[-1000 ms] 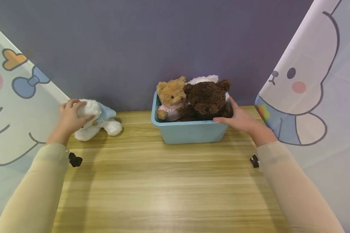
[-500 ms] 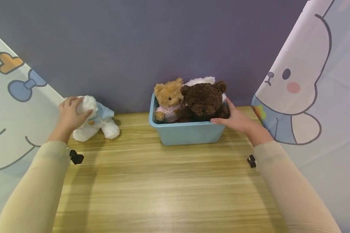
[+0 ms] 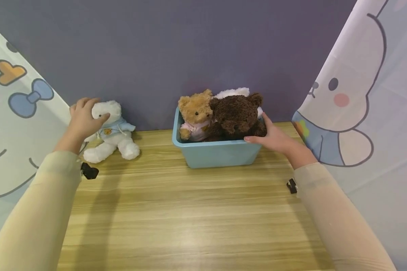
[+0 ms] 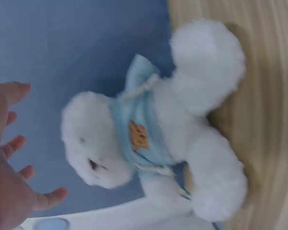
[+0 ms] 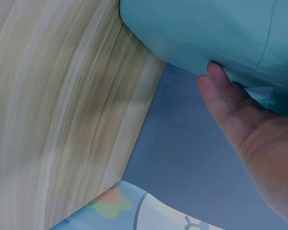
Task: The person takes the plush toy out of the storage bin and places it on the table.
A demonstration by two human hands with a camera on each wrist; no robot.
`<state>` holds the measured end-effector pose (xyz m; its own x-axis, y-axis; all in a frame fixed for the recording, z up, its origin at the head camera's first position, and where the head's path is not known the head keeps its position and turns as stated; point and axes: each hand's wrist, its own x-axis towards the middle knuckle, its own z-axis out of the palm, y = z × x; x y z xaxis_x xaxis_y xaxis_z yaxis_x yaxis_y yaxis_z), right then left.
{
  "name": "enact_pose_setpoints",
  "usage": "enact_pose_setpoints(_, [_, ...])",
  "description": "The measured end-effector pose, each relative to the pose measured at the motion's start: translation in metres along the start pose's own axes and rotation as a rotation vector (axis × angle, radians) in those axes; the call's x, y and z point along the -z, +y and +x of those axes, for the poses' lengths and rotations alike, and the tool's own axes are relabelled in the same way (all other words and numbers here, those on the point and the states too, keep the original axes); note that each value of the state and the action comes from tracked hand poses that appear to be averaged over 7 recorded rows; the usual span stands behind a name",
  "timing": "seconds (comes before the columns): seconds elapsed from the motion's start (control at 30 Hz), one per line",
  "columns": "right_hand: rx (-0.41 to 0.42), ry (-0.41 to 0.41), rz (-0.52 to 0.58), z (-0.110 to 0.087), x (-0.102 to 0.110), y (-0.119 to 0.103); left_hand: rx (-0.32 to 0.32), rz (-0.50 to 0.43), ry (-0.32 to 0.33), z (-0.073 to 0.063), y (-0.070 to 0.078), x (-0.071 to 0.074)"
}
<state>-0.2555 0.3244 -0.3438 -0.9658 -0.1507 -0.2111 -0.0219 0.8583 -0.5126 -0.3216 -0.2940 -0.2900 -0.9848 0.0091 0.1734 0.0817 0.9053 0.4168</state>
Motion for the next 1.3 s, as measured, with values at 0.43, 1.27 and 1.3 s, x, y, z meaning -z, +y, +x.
enact_pose_setpoints(0.43, [0.001,0.0,0.018,0.0,-0.002,0.002,-0.213,-0.146,-0.062,0.021,0.127,-0.005])
enact_pose_setpoints(1.27, [0.018,-0.01,0.034,0.007,-0.003,-0.005,-0.565,-0.282,-0.327,-0.01,0.328,-0.113])
enact_pose_setpoints(1.3, [0.02,-0.01,0.032,0.007,-0.003,-0.005,-0.558,-0.281,-0.342,-0.01,0.328,-0.115])
